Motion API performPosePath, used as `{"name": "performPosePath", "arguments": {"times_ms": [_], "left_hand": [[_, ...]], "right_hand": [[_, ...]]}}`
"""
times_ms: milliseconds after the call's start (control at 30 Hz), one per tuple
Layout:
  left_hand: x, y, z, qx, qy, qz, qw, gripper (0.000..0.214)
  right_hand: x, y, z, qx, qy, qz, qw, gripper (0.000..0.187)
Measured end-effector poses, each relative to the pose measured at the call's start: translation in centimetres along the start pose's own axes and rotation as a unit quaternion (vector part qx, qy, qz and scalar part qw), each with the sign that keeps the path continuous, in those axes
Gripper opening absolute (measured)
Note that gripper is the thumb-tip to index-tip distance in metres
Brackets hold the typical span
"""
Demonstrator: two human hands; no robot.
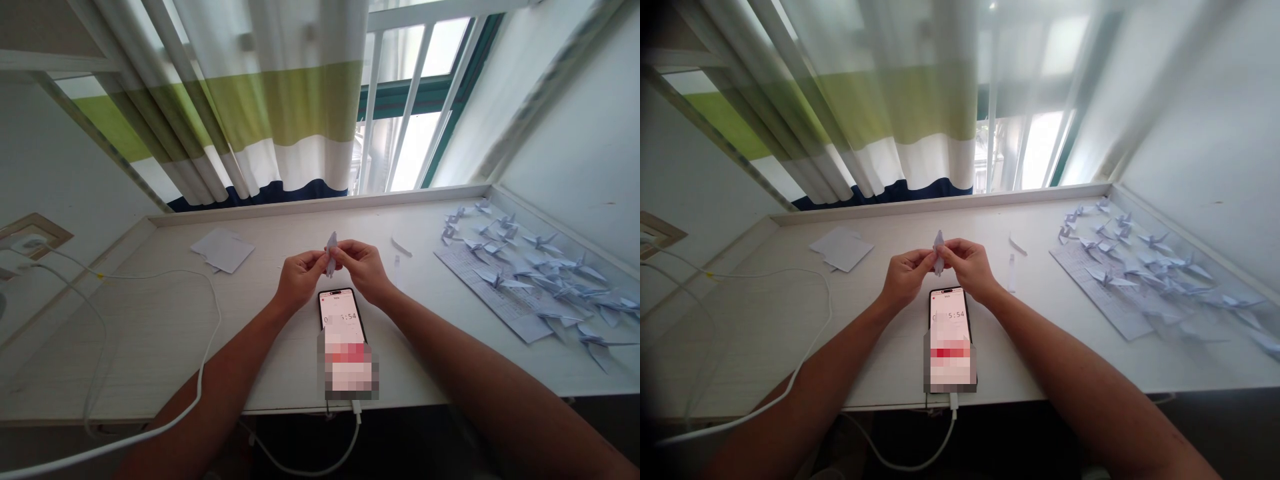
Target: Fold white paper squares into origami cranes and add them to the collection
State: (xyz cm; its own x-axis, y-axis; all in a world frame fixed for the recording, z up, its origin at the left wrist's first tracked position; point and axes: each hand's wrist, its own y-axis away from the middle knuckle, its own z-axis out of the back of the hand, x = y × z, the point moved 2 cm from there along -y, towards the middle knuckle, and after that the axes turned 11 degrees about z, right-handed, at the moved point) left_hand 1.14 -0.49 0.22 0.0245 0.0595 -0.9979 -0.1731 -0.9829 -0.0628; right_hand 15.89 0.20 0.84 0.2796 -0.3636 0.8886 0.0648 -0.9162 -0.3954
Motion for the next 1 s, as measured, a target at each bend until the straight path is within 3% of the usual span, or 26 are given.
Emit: {"name": "performPosePath", "arguments": {"times_ms": [233, 400, 600, 767, 1000], "left_hand": [[0.32, -0.14, -0.15, -0.026, 0.055, 0.025, 0.998, 0.043], [0.27, -0.24, 0.18, -0.048, 0.046, 0.023, 0.998, 0.042], [0.22, -0.29, 0.11, -0.033, 0.066, 0.036, 0.997, 0.037], [0.21, -0.54, 0.46, -0.023, 0.081, 0.071, 0.994, 0.039], [-0.13, -0.52, 0.71, -0.050, 0.047, 0.029, 0.997, 0.034]], "right_hand": [[0.18, 0.10, -0.10, 0.008, -0.010, 0.004, 1.000, 0.037], [0.29, 0.08, 0.17, -0.011, 0.075, 0.041, 0.996, 0.036], [0.58, -0.06, 0.42, -0.026, 0.151, 0.071, 0.986, 0.026], [0.78, 0.04, 0.48, -0.018, 0.130, 0.066, 0.989, 0.022], [0.74, -0.13, 0.73, 0.006, 0.119, 0.053, 0.991, 0.029]]}}
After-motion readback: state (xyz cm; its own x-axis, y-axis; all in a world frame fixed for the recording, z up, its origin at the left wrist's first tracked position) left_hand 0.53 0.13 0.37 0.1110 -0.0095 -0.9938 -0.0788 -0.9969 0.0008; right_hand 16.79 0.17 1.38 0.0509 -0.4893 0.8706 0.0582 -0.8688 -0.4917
